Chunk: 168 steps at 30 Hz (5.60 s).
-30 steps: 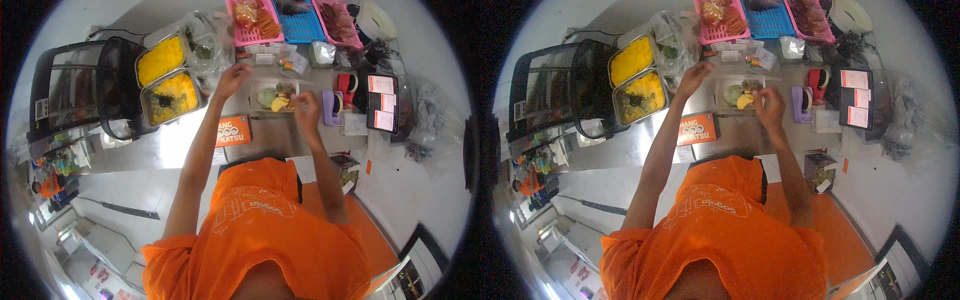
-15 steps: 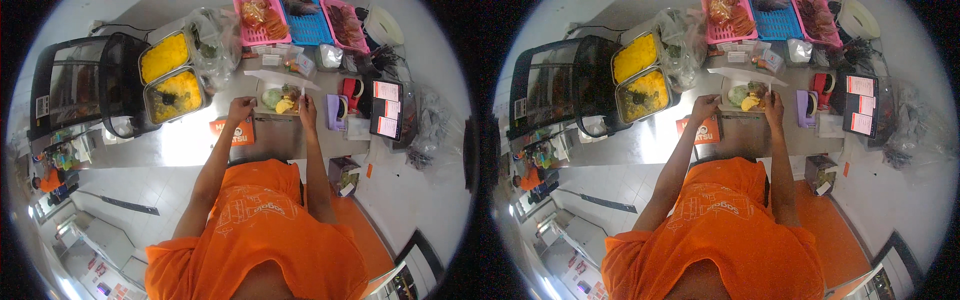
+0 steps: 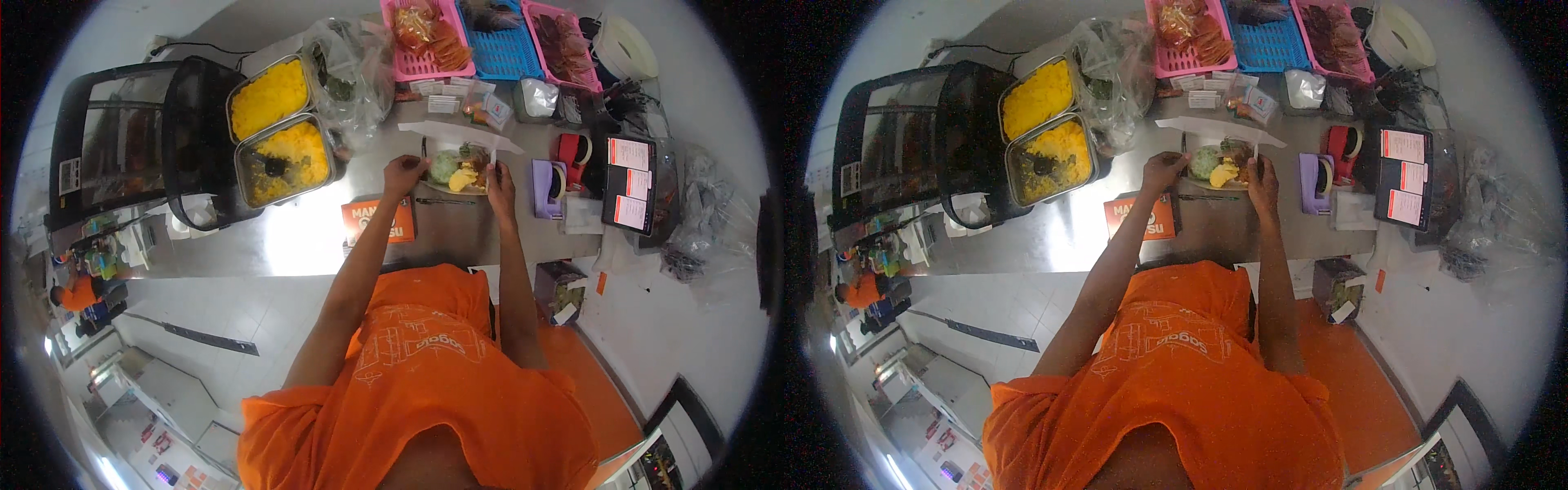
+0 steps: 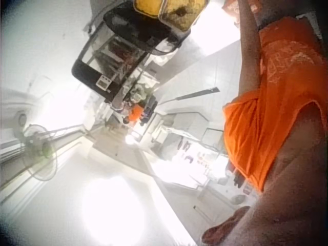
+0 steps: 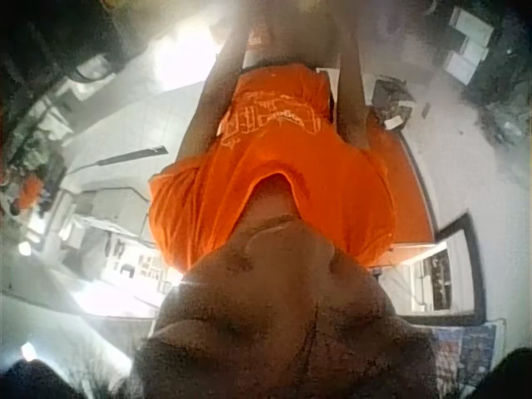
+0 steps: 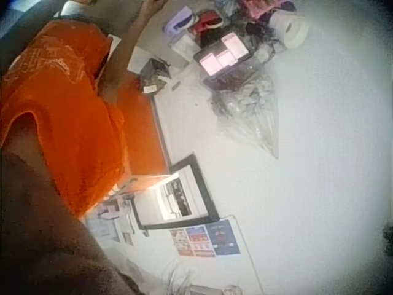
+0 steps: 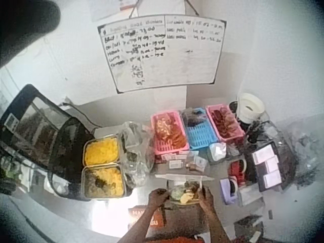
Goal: The person organizes order receipts and assembles food containers at a preparation counter, placing a scoop of rice, chicken pieces, and condiments into several cardboard boxes before closing them and marking the receipts.
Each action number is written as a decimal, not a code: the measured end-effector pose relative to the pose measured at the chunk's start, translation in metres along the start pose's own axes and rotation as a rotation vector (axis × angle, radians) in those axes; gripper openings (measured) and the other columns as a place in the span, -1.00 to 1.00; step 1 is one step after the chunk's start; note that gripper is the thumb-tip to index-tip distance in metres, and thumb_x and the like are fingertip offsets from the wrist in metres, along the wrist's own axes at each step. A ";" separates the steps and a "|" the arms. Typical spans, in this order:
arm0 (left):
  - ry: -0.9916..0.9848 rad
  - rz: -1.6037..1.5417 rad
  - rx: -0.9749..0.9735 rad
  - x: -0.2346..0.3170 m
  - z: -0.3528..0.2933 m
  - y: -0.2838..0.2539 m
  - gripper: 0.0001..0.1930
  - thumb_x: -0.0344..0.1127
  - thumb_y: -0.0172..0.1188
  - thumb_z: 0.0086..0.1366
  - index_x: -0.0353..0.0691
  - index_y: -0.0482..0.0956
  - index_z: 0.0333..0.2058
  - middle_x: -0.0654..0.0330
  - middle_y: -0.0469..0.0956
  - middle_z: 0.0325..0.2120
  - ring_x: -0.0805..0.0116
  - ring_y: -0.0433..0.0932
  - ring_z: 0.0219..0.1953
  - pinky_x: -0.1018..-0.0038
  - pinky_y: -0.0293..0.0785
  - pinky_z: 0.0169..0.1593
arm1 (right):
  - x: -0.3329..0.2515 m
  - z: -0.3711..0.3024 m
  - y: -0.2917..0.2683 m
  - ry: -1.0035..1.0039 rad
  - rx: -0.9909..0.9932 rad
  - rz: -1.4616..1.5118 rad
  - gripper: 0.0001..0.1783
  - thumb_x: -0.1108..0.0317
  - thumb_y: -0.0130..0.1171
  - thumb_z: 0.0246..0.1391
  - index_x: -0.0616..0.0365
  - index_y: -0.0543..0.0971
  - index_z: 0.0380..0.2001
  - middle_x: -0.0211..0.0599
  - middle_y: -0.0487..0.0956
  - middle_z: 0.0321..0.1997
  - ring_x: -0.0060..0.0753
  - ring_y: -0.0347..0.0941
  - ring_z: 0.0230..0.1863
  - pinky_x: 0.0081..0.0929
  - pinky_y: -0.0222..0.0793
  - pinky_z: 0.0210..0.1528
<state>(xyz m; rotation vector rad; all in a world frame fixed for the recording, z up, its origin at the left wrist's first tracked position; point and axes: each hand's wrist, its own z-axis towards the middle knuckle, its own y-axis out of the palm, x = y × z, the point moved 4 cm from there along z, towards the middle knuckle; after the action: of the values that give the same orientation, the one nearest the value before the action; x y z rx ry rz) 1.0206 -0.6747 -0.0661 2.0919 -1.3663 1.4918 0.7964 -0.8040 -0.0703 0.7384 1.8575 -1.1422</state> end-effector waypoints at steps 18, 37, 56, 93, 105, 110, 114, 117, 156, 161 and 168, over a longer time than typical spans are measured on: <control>1.058 0.905 -0.384 0.067 -0.004 0.010 -0.24 -0.04 0.40 -0.14 -0.03 0.35 0.10 0.05 0.25 0.14 -0.02 0.25 0.17 0.23 0.30 0.12 | -0.079 -0.005 -0.016 -0.635 -0.401 -0.889 -0.38 0.17 0.37 -0.23 0.03 0.42 -0.04 -0.08 0.30 0.22 -0.09 0.12 0.30 -0.10 -0.01 0.27; 0.954 1.147 -0.442 0.067 -0.028 0.021 -0.15 0.00 0.30 0.00 0.11 0.09 0.26 0.23 -0.03 0.31 -0.05 0.05 0.29 -0.11 0.02 0.24 | -0.073 -0.023 -0.031 -0.722 -0.322 -0.853 -0.24 0.11 0.31 -0.15 -0.07 0.32 0.18 -0.25 0.25 0.28 -0.24 0.01 0.36 -0.09 -0.06 0.30; 1.043 0.998 -0.507 0.078 -0.023 0.021 -0.31 0.08 0.23 0.04 0.14 0.28 0.18 0.25 0.30 0.16 0.07 0.26 0.19 -0.07 0.16 0.17 | -0.066 -0.003 -0.028 -0.684 -0.550 -0.750 -0.38 0.14 0.20 -0.02 -0.13 0.35 0.16 -0.27 0.25 0.29 -0.15 0.03 0.35 -0.08 -0.10 0.31; 0.172 0.879 -0.257 0.018 -0.016 0.026 -0.29 -0.10 0.27 0.00 -0.22 0.27 0.12 -0.14 0.29 0.09 -0.10 0.37 0.05 0.16 0.40 0.00 | -0.006 -0.010 -0.028 -0.189 -0.084 -0.456 -0.61 0.16 0.03 0.10 0.20 0.43 -0.11 0.07 0.46 -0.04 0.06 0.40 0.01 -0.17 0.34 -0.01; 0.831 0.868 -0.588 0.056 -0.025 0.025 -0.40 -0.23 0.50 -0.32 0.07 0.54 -0.16 0.13 0.03 0.27 -0.05 0.06 0.27 0.17 0.22 0.22 | -0.035 -0.006 -0.043 -0.446 -0.589 -0.526 -0.62 0.38 0.39 -0.38 0.09 0.39 -0.48 -0.10 0.13 0.34 -0.03 0.30 0.16 -0.29 0.31 0.05; 0.977 0.900 -0.501 0.058 -0.043 0.032 -0.66 -0.30 0.42 -0.19 0.03 0.57 -0.34 0.17 -0.03 0.31 0.02 -0.12 0.35 -0.12 -0.12 0.30 | -0.035 -0.041 -0.046 -0.686 -0.278 -0.552 -0.68 0.36 0.37 -0.30 0.07 0.43 -0.44 -0.09 0.12 0.34 0.00 0.25 0.19 -0.15 0.23 0.09; 1.108 0.893 -0.574 0.061 -0.055 0.059 -0.76 -0.31 0.38 -0.08 0.00 0.54 -0.39 0.28 0.06 0.29 0.01 -0.14 0.36 -0.26 -0.36 0.27 | -0.019 -0.068 -0.060 -0.467 -0.006 -0.418 -0.68 0.29 0.32 -0.15 0.09 0.51 -0.28 -0.06 0.35 0.15 0.01 0.32 0.10 -0.14 0.23 0.09; 1.018 0.950 -0.614 0.050 -0.045 0.063 -0.77 -0.36 0.36 -0.09 -0.03 0.51 -0.42 0.33 0.14 0.26 0.01 -0.15 0.36 -0.25 -0.41 0.27 | 0.017 -0.071 -0.114 -0.288 0.442 -0.078 -0.61 0.20 0.27 -0.05 0.14 0.51 -0.17 -0.14 0.51 -0.13 -0.11 0.42 -0.08 -0.30 0.30 -0.02; 0.981 0.542 -0.568 0.045 -0.028 0.058 -0.61 -0.28 0.43 -0.09 -0.10 0.32 -0.43 0.30 0.29 0.19 0.13 -0.09 0.36 -0.07 -0.43 0.29 | 0.018 -0.083 0.034 0.126 0.059 0.375 -0.55 0.00 0.30 -0.06 0.26 0.61 -0.58 -0.42 0.53 -0.63 -0.64 0.37 -0.59 -0.58 0.27 -0.48; 0.852 0.698 -0.394 0.078 -0.048 0.067 -0.59 -0.19 0.29 0.00 -0.09 0.45 -0.14 0.25 0.42 0.02 0.10 0.26 0.15 -0.16 -0.18 0.20 | 0.029 -0.067 0.007 0.057 0.110 -0.187 -0.54 -0.03 0.30 -0.08 0.23 0.62 -0.63 -0.39 0.54 -0.68 -0.57 0.43 -0.60 -0.55 0.31 -0.51; 0.910 0.445 -0.062 0.067 -0.049 0.038 -0.69 -0.31 0.22 0.06 -0.21 0.43 -0.20 0.08 0.44 -0.14 0.07 0.37 -0.02 0.20 0.20 0.10 | 0.020 -0.083 -0.057 -0.182 0.513 -0.001 -0.60 -0.03 0.24 -0.04 0.13 0.63 -0.46 -0.29 0.59 -0.48 -0.30 0.47 -0.46 -0.36 0.36 -0.36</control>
<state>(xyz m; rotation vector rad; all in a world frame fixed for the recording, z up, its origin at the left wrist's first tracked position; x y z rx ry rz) 0.9637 -0.7000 0.0005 0.8288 -1.4530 2.1247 0.7132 -0.7510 -0.0424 0.8768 1.4232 -1.6558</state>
